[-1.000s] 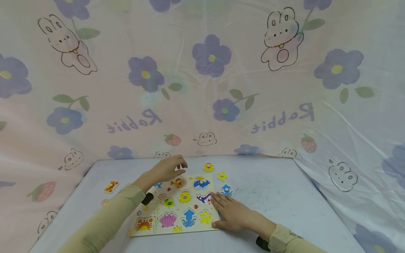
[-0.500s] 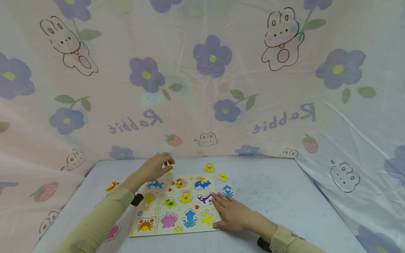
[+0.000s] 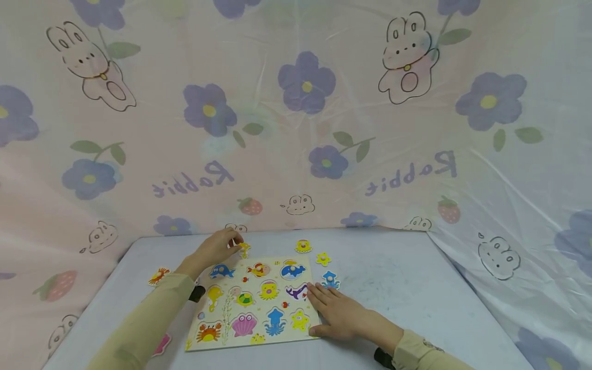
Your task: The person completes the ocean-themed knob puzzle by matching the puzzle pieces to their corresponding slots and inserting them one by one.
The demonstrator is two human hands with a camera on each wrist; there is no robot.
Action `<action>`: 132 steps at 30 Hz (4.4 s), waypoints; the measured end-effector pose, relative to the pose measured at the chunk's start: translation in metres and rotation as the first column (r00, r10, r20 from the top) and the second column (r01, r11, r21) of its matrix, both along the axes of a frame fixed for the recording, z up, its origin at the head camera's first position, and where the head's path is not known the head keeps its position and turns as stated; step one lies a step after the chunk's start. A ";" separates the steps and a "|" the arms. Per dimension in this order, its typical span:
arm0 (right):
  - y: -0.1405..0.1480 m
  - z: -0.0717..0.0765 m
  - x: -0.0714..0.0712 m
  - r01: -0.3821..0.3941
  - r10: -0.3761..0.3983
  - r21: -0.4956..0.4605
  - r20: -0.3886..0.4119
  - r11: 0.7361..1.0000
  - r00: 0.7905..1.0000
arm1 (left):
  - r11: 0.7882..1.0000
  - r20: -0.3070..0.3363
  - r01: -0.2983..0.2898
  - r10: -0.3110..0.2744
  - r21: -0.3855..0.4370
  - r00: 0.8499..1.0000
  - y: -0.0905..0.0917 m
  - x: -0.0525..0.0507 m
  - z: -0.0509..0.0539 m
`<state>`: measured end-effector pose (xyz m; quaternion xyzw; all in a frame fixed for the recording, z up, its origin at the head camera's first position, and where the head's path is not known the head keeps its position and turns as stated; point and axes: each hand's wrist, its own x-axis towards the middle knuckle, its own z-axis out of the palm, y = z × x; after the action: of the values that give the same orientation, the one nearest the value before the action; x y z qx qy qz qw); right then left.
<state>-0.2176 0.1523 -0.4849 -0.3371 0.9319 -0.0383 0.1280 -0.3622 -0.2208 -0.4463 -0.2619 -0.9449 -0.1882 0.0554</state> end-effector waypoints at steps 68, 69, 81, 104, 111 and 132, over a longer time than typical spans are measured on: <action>-0.002 0.007 0.003 0.008 -0.008 -0.019 0.011 1.000 1.000 | 0.996 0.012 0.058 -0.059 0.064 0.998 -0.015 0.009 0.007; -0.002 0.007 0.003 0.008 -0.008 -0.019 0.009 1.000 1.000 | 0.996 0.015 0.057 -0.058 0.067 0.998 -0.016 0.012 0.008; -0.002 0.007 0.004 -0.002 0.002 -0.026 0.002 1.000 1.000 | 0.995 0.027 0.066 -0.068 0.074 0.997 -0.031 0.053 0.007; 0.003 -0.001 0.001 -0.022 0.021 -0.064 -0.011 0.998 1.000 | 0.999 0.123 0.037 -0.036 0.000 0.992 -0.052 0.106 -0.019; 0.004 0.002 0.003 -0.038 0.036 -0.077 -0.031 0.996 0.999 | 0.999 0.160 0.048 -0.049 0.008 0.986 -0.054 0.111 -0.018; -0.001 0.004 0.004 0.004 -0.004 -0.034 -0.001 0.999 1.000 | 0.999 0.155 0.043 -0.038 -0.025 0.987 -0.058 0.114 -0.028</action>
<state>-0.2136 0.1513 -0.4812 -0.3375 0.9319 -0.0542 0.1215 -0.2479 -0.2786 -0.4742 -0.2664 -0.9435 -0.1955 -0.0255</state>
